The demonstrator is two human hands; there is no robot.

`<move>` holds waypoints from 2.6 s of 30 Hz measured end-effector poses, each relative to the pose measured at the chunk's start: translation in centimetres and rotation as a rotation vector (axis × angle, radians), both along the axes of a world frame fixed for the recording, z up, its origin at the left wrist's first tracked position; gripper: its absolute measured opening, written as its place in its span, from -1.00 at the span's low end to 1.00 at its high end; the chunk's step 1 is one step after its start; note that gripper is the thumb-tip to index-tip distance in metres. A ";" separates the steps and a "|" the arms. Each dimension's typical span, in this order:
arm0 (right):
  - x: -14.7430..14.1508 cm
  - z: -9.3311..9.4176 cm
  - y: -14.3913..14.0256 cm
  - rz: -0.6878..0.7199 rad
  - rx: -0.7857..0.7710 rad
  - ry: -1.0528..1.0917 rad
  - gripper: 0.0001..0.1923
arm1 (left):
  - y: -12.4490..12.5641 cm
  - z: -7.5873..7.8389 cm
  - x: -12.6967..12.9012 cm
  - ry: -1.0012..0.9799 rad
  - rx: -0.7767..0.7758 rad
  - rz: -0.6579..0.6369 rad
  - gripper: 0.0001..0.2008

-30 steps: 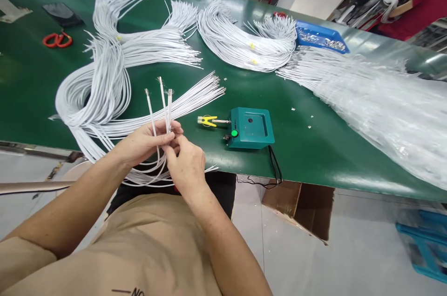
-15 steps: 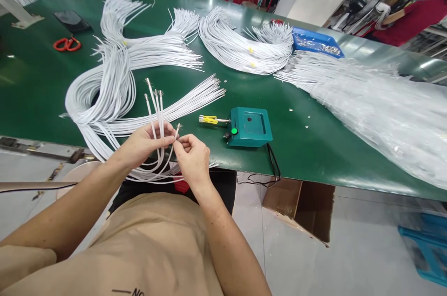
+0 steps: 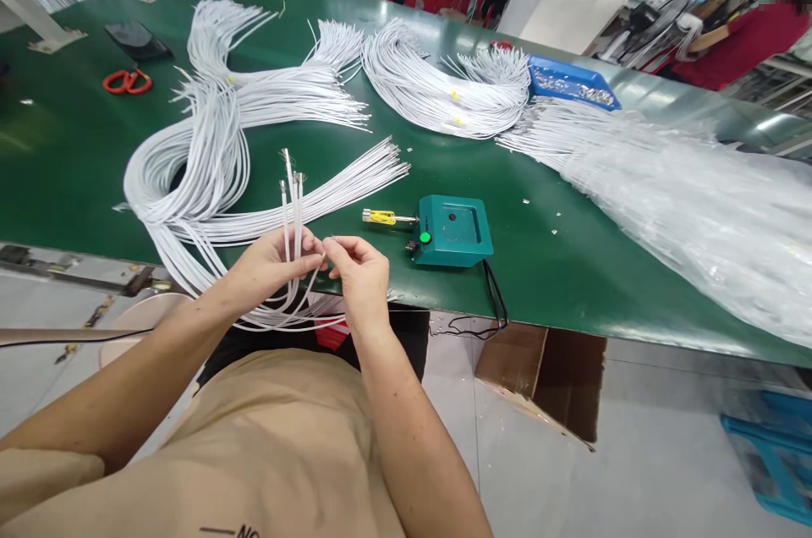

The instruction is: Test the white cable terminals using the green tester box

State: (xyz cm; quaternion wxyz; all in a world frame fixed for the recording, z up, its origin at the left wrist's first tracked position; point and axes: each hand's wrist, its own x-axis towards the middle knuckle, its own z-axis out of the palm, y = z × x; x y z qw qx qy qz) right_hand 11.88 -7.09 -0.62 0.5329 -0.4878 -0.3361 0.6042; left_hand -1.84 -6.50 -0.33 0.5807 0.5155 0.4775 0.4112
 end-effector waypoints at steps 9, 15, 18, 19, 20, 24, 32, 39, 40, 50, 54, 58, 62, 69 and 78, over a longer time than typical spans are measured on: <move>-0.2 -0.5 0.1 0.146 -0.203 0.517 -0.91 | -0.3 -0.1 0.3 -0.104 -0.048 0.034 -0.67; 0.5 0.4 0.4 0.052 -0.003 0.225 -0.80 | -0.6 -0.4 0.5 -0.099 -0.044 0.027 -0.67; 0.8 0.8 0.6 0.124 0.066 0.044 -0.85 | -0.7 -0.5 0.5 -0.088 -0.027 0.005 -0.70; 0.9 0.7 0.7 0.138 0.064 0.003 -0.87 | -0.7 -0.5 0.4 -0.076 -0.022 0.002 -0.71; 1.0 0.6 0.7 0.144 0.052 -0.022 -0.89 | -0.7 -0.5 0.4 -0.060 -0.015 0.000 -0.72; 1.4 -0.3 0.7 0.118 0.002 0.018 -0.88 | -0.6 -0.5 0.1 0.003 0.019 0.004 -0.73; 1.5 -0.4 0.3 0.083 -0.121 0.179 -0.84 | -0.4 -0.6 0.1 0.102 0.077 0.045 -0.75; 1.4 0.0 0.5 0.133 -0.226 0.231 -0.90 | -0.8 -0.6 0.2 0.267 0.220 0.132 -0.78; 1.4 -0.1 0.5 0.160 -0.241 0.236 -0.91 | -0.9 -0.6 0.2 0.276 0.225 0.139 -0.78; 1.2 0.1 0.6 0.113 -0.005 0.037 -0.73 | -0.2 -1.1 -0.4 0.167 0.128 0.120 -0.74; 0.9 -0.2 0.3 0.134 0.068 -0.166 -0.85 | -0.1 -1.3 -0.3 0.111 0.059 0.098 -0.80; 0.8 -1.3 0.3 0.083 0.269 -0.505 -0.81 | 0.2 -0.8 -0.1 -0.168 -0.185 0.035 -0.61; 1.4 -2.2 0.7 0.082 0.617 -1.156 -0.71 | 1.4 -0.2 0.1 -0.412 -0.462 -0.039 -0.56; 5.3 0.1 4.4 0.217 0.771 -1.549 -0.77 | 4.0 -1.3 1.3 -0.363 -0.415 -0.067 -0.57; 9.0 1.6 9.2 0.477 0.620 -1.660 -0.92 | 6.1 -2.3 3.5 -0.013 -0.103 0.016 -0.53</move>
